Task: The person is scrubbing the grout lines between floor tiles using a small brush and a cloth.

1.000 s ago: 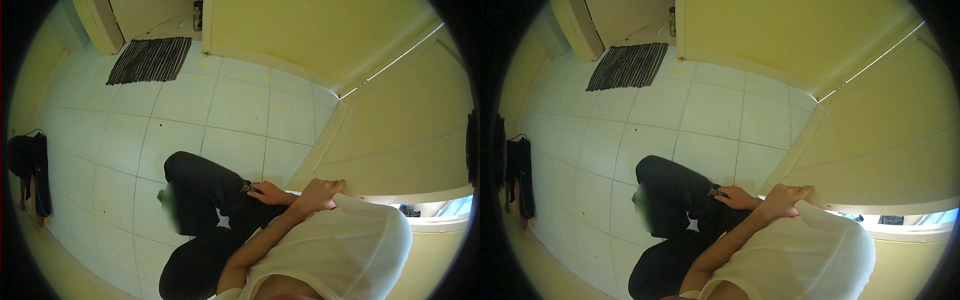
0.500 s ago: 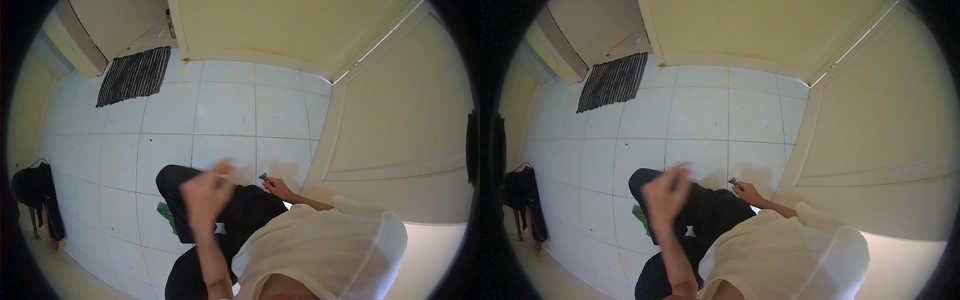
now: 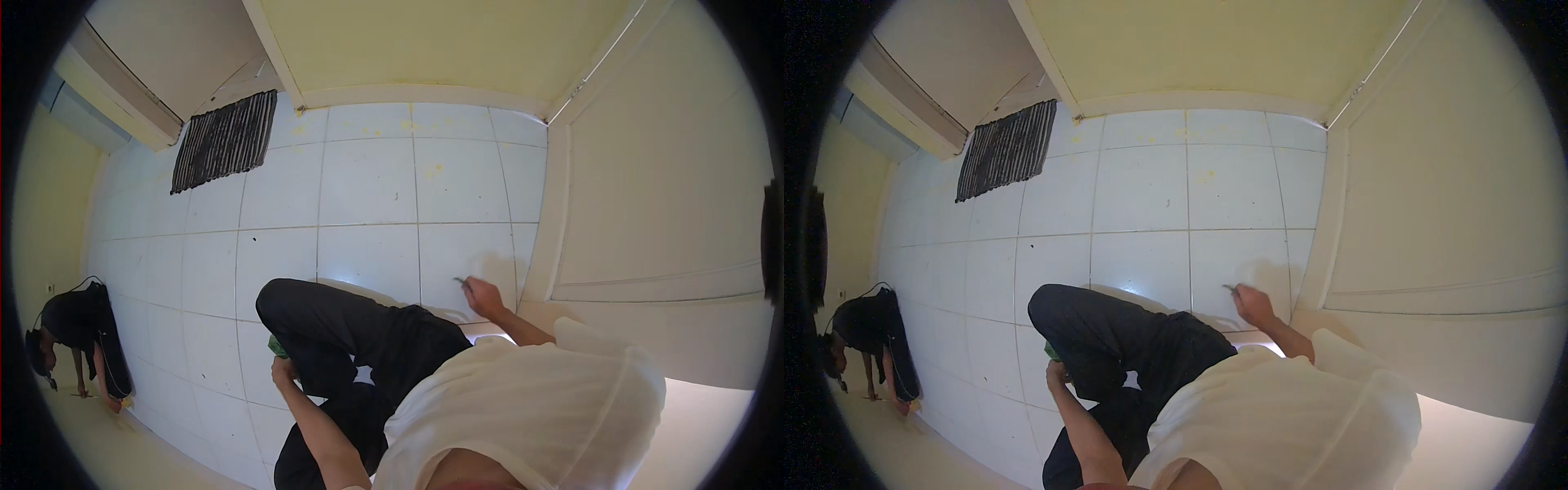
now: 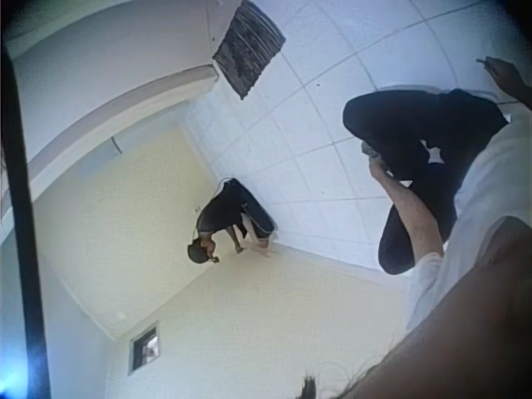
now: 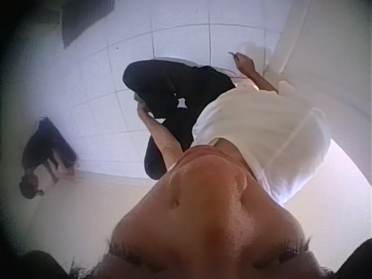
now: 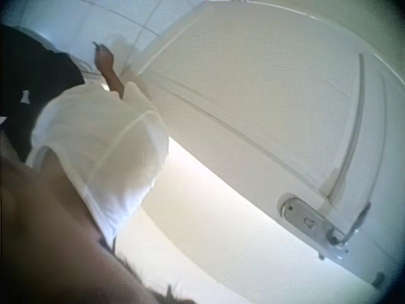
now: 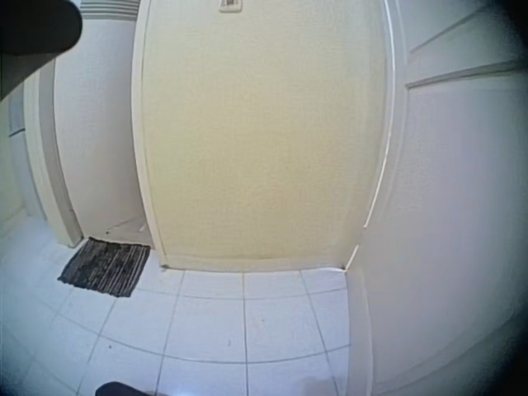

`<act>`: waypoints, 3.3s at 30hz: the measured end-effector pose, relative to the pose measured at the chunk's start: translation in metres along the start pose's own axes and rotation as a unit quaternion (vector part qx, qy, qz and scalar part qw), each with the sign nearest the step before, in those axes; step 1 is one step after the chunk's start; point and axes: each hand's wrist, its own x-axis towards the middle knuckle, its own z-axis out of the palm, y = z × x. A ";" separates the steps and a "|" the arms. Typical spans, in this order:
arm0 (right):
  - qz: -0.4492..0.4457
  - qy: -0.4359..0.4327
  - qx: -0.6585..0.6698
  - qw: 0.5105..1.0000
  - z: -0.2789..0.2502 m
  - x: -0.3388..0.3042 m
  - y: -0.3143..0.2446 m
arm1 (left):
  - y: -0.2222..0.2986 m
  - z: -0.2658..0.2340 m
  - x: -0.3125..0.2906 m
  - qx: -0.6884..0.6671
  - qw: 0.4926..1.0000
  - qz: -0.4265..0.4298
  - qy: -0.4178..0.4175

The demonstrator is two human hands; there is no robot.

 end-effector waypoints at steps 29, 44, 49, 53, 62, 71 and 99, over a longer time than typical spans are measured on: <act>0.051 0.098 -0.142 0.984 0.004 0.026 0.081 | 0.464 -0.237 -0.198 0.291 0.693 0.577 0.319; 0.059 0.136 -0.098 0.984 0.046 -0.007 0.116 | 0.574 -0.172 -0.190 0.379 0.624 0.667 0.146; 0.075 0.092 -0.125 0.985 0.038 -0.026 0.101 | 0.607 -0.079 -0.123 0.424 0.590 0.687 -0.013; 0.071 0.069 -0.149 0.984 0.030 -0.020 0.117 | 0.608 0.022 -0.064 0.378 0.651 0.645 -0.134; 0.113 -0.067 -0.195 0.972 0.010 -0.014 0.119 | 0.535 0.142 -0.023 0.173 0.618 0.767 0.023; 0.140 0.013 -0.234 0.962 0.007 0.035 0.068 | 0.529 0.139 0.002 0.116 0.585 0.803 -0.002; 0.469 0.158 -0.031 0.868 -0.009 0.120 0.043 | 0.534 0.138 -0.013 0.073 0.595 0.801 0.018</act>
